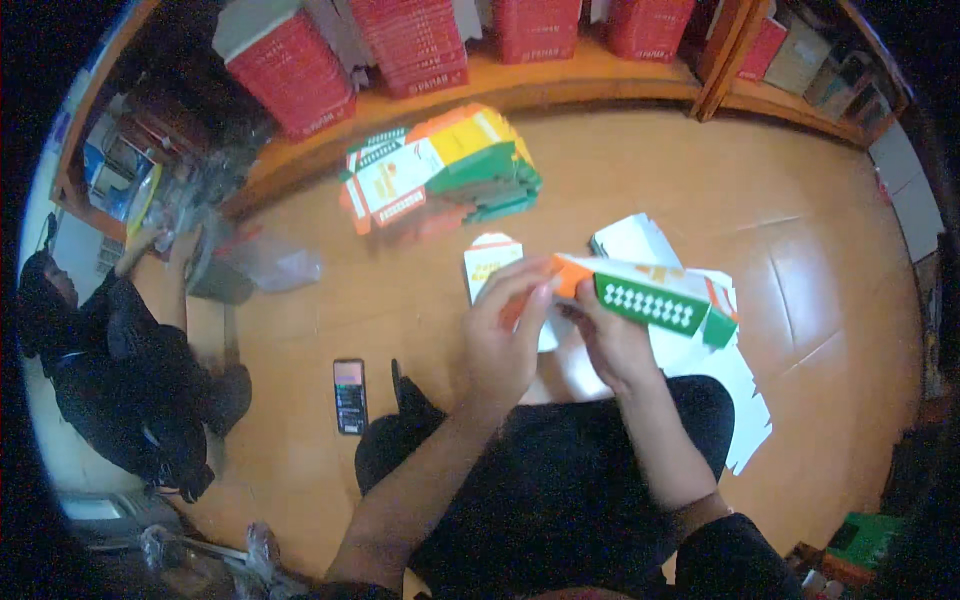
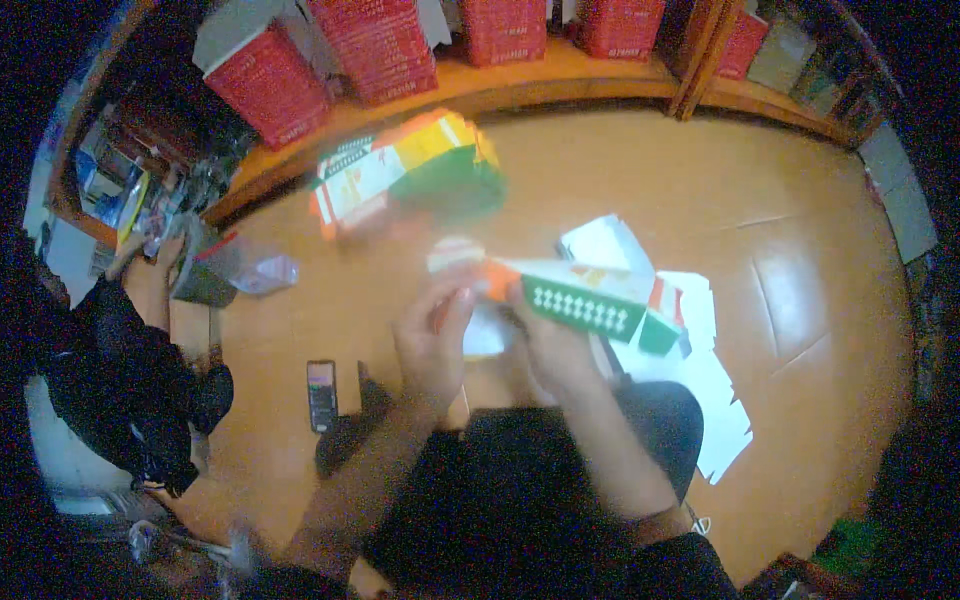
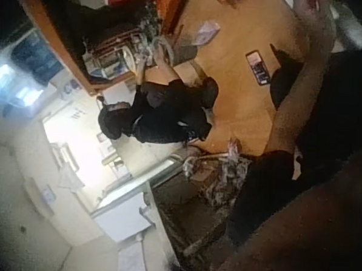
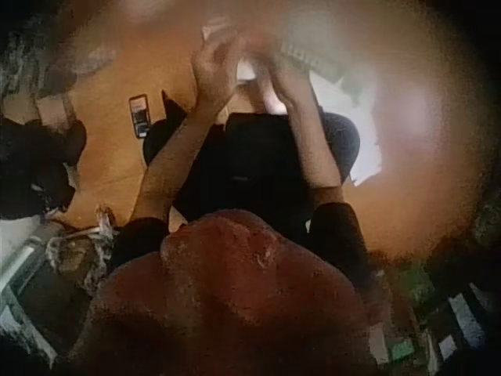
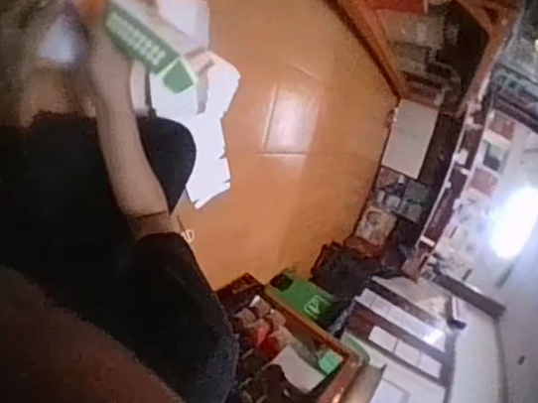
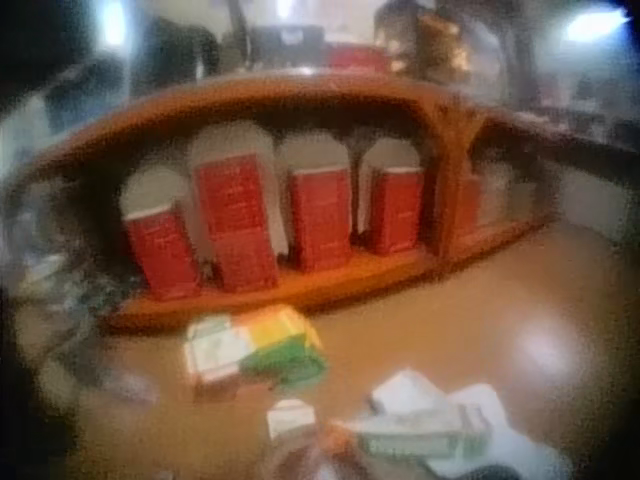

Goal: The person sits on the floor and folds flat-packed cardboard pieces into small rectangular boxes. They repeatedly pick up a piece, fold the sides, and tuck the flaps to form a box, then place the finished box on a growing stack. A second person is visible in the background working with a container.

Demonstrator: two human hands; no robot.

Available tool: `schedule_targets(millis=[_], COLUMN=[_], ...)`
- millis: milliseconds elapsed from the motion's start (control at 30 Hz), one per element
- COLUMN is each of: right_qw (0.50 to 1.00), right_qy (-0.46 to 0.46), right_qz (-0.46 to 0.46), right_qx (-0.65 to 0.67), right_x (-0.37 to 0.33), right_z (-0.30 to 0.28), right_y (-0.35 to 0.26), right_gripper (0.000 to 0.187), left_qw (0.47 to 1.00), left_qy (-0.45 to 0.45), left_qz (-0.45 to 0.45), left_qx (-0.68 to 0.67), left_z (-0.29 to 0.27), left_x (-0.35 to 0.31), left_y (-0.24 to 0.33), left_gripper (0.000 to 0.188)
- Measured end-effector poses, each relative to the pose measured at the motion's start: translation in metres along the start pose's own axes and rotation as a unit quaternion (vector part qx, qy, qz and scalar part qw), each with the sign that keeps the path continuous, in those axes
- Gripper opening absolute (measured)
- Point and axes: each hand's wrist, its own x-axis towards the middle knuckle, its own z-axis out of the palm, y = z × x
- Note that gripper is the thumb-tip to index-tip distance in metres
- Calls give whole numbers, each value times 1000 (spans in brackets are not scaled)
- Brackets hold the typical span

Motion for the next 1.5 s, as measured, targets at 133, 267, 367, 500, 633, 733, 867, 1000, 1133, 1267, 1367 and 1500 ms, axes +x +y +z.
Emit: schedule_targets(millis=[133, 267, 367, 500, 633, 733, 867, 1000, 1133, 1267, 1367, 1500], right_qw=[993, 976, 984, 985, 984, 982, 929, 852, 968, 868, 837, 901], right_qy=[-72, -138, -101, -85, -74, -77, -148, -203, -17, 87, 115, 102], right_qz=[-75, -168, -145, -143, -150, -133, -53, -45, -247, -301, -345, -314], right_qx=[62, -15, 20, 45, 65, 108, 334, 481, -31, -385, -409, -282], right_x=[11, 9, 9, 10, 14, 9, -2, 10, 38, 50, 53, 27], right_z=[-46, -58, -58, -55, -61, -60, -46, -42, -74, -64, -72, -32], right_y=[50, 49, 56, 55, 51, 49, 48, 61, 68, 48, 45, 10], right_gripper=[37, 41, 44, 47, 51, 53, 56, 60, 53, 36, 26, 20], left_qw=[989, 994, 991, 990, 985, 975, 967, 958, 981, 1000, 999, 993], left_qy=[-18, -61, -91, -98, -127, -102, -76, -7, 51, 25, 6, 26], left_qz=[-115, -86, 8, 53, 21, 59, 104, 150, 87, -16, -17, 14], left_qx=[-91, -32, 99, 88, 114, 186, 220, 243, 166, -6, -31, -118], left_z=[2, -15, -19, -16, -20, -12, -7, -16, -21, -26, -25, -25], left_x=[4, 11, 12, 9, 12, 9, 15, 20, 19, 18, 18, 21], left_y=[16, 6, 11, -3, 0, 13, 5, -13, -24, -17, -17, -24], left_gripper=[15, 14, 13, 11, 15, 17, 13, 11, 16, 19, 18, 16])
